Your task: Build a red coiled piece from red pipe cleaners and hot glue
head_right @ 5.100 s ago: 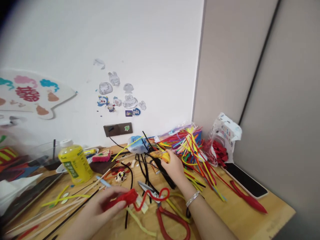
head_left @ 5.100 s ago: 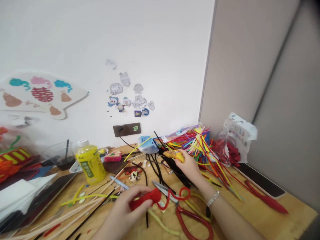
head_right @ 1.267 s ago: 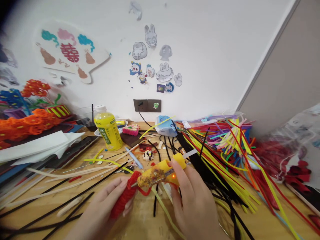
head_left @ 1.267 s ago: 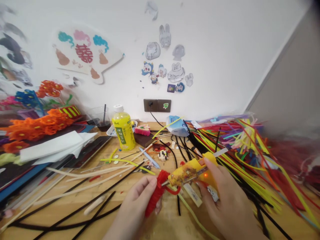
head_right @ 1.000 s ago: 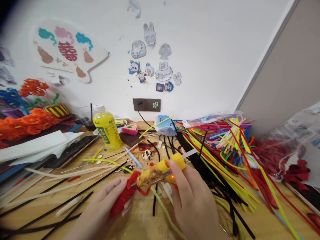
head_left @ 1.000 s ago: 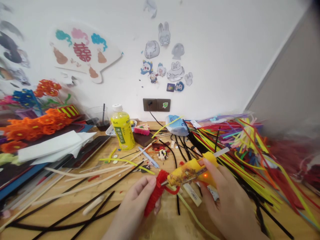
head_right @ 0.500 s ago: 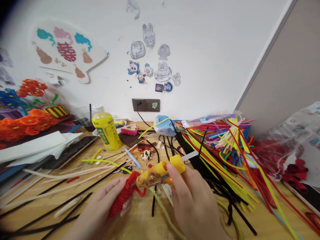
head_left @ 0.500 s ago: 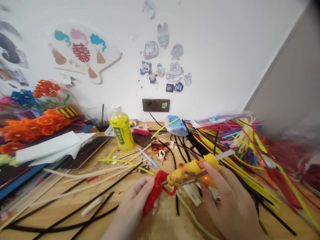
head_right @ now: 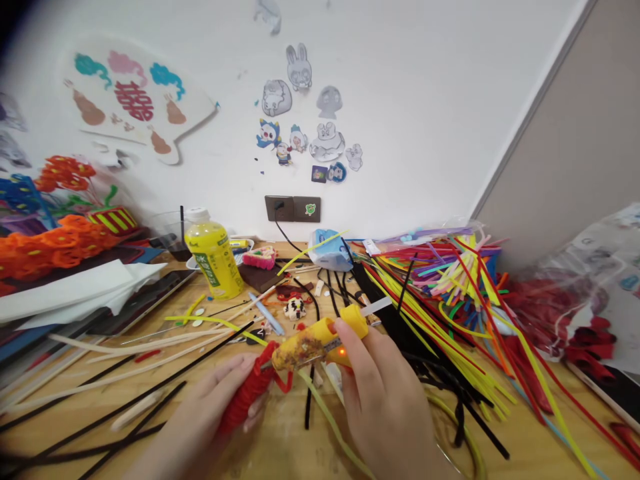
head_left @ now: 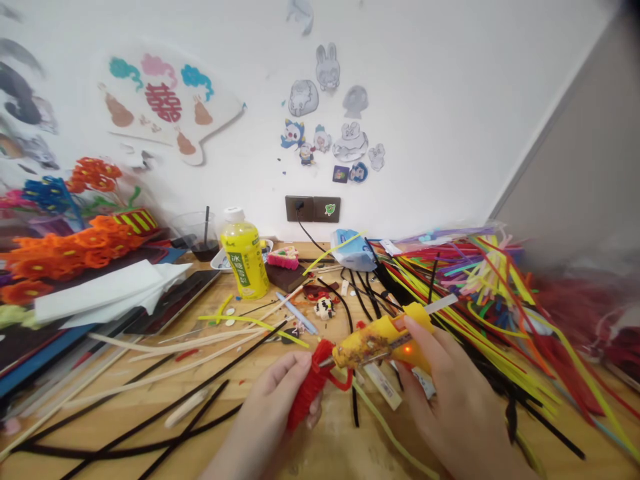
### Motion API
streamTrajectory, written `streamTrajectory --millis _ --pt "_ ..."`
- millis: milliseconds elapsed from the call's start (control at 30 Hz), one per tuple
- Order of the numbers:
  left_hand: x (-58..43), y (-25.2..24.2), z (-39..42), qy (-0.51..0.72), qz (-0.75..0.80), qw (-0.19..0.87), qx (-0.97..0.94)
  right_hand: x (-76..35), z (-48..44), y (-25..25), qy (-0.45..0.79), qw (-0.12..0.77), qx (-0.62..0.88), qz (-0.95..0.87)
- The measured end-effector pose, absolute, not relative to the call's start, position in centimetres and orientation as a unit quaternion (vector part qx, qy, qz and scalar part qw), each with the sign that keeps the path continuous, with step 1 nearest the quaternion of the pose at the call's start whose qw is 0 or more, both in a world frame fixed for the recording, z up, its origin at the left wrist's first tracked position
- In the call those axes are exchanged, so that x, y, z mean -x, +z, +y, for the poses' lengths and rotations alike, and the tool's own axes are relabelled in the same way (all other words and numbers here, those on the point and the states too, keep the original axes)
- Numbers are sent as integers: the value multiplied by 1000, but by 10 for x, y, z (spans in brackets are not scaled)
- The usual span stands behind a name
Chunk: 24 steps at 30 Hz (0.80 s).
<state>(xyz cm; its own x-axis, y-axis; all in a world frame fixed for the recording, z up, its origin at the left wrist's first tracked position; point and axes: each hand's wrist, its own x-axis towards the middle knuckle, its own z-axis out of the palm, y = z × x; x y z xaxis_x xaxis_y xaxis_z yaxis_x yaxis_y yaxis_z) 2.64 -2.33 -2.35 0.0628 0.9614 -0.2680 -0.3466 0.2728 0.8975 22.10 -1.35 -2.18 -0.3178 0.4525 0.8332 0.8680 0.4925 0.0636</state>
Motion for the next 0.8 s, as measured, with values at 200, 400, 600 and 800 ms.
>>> streamTrajectory --millis 200,400,600,800 --pt "-26 -23 -24 502 469 644 -336 -222 -14 -21 -247 391 430 -775" --pt "-27 -22 -25 510 468 644 -326 -223 -13 -20 -258 391 419 -778" --pt "-28 -23 -24 510 486 633 -320 -230 -16 -20 -299 370 387 -790" --pt "-28 -26 -23 503 494 633 -320 -235 -18 -20 -335 360 378 -784"
